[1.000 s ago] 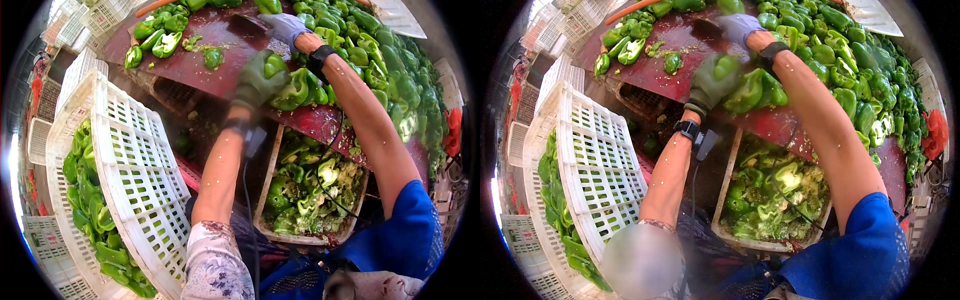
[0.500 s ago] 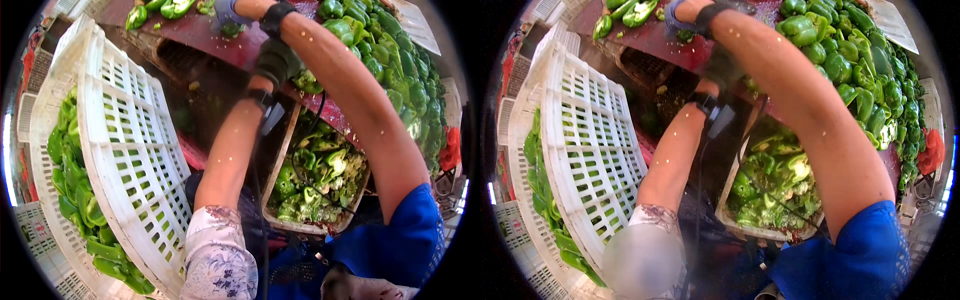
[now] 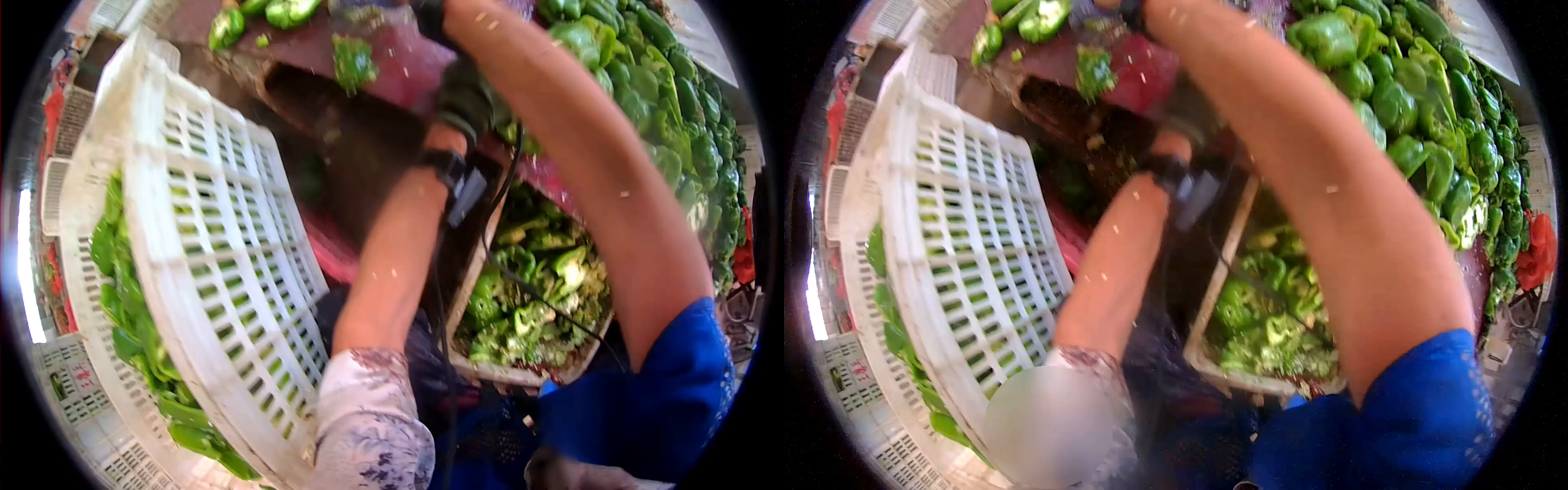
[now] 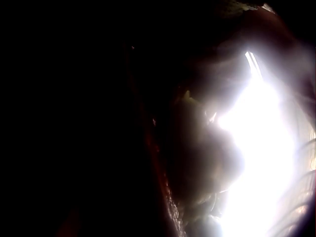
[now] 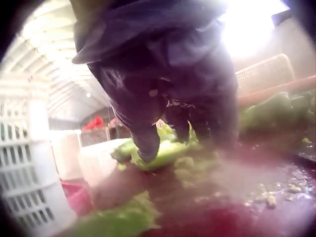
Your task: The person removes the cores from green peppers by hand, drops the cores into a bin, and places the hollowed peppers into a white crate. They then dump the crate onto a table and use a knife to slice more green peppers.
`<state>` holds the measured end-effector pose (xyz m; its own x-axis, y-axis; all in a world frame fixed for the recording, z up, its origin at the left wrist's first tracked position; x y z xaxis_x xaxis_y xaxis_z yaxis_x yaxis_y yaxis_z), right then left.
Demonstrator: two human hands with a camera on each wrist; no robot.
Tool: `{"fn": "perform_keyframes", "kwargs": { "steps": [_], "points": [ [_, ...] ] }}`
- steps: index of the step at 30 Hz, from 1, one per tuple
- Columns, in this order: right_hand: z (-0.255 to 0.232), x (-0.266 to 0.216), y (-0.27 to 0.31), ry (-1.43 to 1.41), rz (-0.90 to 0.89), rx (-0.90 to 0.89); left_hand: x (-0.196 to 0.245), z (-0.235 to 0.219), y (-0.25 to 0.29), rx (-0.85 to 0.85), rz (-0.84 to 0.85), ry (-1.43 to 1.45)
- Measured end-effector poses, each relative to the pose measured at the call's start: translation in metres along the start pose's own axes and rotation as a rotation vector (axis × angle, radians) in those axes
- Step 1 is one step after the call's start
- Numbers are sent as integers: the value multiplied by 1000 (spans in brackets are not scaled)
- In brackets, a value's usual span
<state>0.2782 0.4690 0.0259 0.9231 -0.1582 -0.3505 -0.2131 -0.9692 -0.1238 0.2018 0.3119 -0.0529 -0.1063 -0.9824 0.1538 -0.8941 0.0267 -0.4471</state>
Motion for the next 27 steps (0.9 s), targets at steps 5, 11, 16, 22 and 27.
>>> {"fn": "perform_keyframes", "kwargs": {
  "steps": [5,11,16,22,27],
  "points": [
    [37,-4,-42,-101,-26,-26,-10,0,17,11,-56,137],
    [57,-78,14,165,-307,281,-28,-3,33,22,-133,393],
    [38,-92,22,19,-236,-216,-31,-16,21,-41,-229,865],
    [-62,38,121,371,-8,38,-15,-68,-18,-67,-296,807],
    [4,117,158,201,66,-110,-9,-84,-20,-63,-238,987]
  ]
}}
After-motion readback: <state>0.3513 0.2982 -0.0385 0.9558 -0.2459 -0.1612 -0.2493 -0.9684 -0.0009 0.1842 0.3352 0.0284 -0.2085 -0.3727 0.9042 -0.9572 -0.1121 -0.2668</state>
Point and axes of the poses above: each hand's wrist, its own y-axis away from the middle knuckle, its own z-axis out of the palm, x = y × z, the point moved 7 cm from there along -y, towards the middle knuckle, and after that the axes turned 14 degrees about -z, right-handed, at the moved point
